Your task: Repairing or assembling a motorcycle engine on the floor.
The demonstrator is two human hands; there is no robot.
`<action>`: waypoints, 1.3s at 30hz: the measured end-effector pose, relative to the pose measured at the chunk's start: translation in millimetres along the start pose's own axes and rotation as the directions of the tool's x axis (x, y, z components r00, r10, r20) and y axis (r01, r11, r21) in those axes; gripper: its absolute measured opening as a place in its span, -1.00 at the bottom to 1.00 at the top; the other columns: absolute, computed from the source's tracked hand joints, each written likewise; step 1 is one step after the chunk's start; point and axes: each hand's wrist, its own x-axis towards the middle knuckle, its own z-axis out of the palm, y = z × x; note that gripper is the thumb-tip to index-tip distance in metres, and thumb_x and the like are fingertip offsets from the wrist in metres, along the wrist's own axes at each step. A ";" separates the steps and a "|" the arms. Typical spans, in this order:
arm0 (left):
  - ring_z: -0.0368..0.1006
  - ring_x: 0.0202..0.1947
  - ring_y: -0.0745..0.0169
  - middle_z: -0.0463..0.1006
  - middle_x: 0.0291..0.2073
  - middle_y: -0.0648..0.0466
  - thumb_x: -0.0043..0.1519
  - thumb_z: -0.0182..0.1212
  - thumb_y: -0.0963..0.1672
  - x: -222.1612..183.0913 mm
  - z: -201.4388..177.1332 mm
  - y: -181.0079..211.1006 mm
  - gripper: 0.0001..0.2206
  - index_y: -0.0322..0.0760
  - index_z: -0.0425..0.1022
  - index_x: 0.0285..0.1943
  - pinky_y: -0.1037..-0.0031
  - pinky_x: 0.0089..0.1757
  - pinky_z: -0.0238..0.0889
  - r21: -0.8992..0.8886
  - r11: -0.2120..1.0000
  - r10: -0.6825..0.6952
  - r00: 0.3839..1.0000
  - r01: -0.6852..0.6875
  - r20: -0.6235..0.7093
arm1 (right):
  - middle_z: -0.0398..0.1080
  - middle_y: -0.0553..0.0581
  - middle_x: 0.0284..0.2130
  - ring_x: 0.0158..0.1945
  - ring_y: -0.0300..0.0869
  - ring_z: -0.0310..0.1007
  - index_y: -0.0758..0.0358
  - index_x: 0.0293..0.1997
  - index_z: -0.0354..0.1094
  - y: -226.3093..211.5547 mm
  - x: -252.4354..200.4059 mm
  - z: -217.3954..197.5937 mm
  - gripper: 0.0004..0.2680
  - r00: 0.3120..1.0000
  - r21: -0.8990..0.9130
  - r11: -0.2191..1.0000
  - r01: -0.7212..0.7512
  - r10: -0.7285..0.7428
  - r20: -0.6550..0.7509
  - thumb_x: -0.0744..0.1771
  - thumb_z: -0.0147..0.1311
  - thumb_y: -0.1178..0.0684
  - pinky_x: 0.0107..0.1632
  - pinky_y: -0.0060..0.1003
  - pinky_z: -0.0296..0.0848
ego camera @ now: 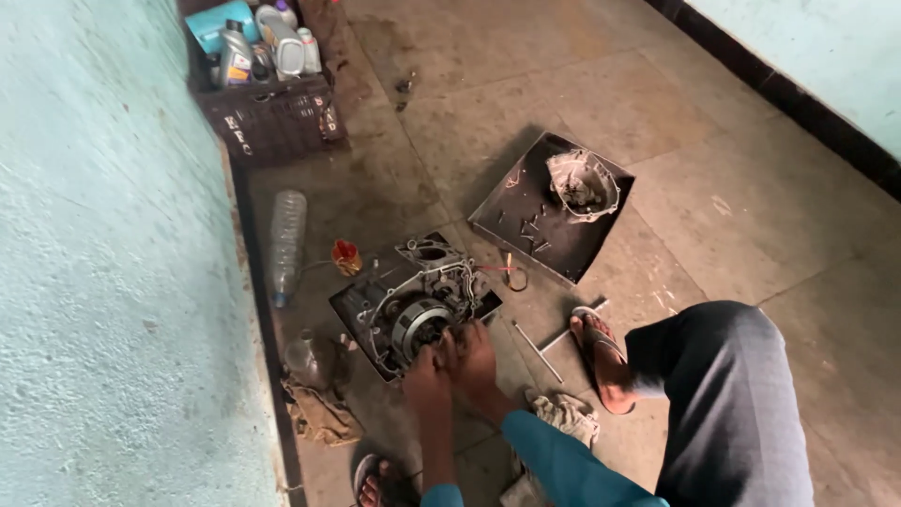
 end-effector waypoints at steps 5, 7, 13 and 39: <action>0.50 -0.39 -0.29 0.54 -0.43 -0.19 0.09 0.18 -0.25 5.4 -3.2 2.4 -0.90 -0.30 0.48 -0.23 0.02 -0.36 0.32 -0.059 0.997 0.044 0.998 -0.047 -0.052 | 0.40 0.28 -0.35 -0.23 0.17 0.39 0.32 -0.29 0.39 -27.6 15.8 -12.4 -0.89 0.981 0.159 0.970 -0.183 0.190 -0.029 0.34 0.16 0.09 -0.14 0.03 0.35; 0.50 -0.39 -0.29 0.55 -0.41 -0.19 0.08 0.16 -0.27 5.1 1.2 -0.6 -0.85 -0.28 0.51 -0.20 0.02 -0.36 0.33 -0.085 0.993 0.076 0.993 -0.084 -0.093 | 0.39 0.29 -0.35 -0.23 0.17 0.38 0.32 -0.28 0.39 -19.5 10.5 -10.1 -0.91 0.983 0.125 0.975 -0.182 0.184 -0.007 0.34 0.14 0.12 -0.14 0.02 0.34; 0.49 -0.38 -0.30 0.54 -0.46 -0.17 0.13 0.23 -0.23 -0.1 3.5 -9.3 -0.93 -0.29 0.44 -0.27 -0.02 -0.35 0.29 -0.020 0.999 0.036 0.999 -0.036 0.003 | 0.40 0.25 -0.37 -0.24 0.14 0.41 0.28 -0.30 0.38 -22.3 18.9 -18.0 -0.90 0.984 0.067 0.982 -0.178 0.176 0.040 0.29 0.20 0.10 -0.20 0.02 0.39; 0.49 -0.33 -0.33 0.54 -0.43 -0.20 0.11 0.17 -0.28 11.1 -47.1 41.2 -0.89 -0.26 0.45 -0.25 -0.01 -0.31 0.31 0.030 1.000 -0.006 0.990 0.002 0.144 | 0.42 0.13 -0.17 -0.07 -0.03 0.45 0.25 -0.25 0.42 11.9 116.2 -48.6 -0.82 0.348 0.062 0.484 0.873 -0.707 0.615 0.21 0.16 0.02 -0.01 -0.16 0.47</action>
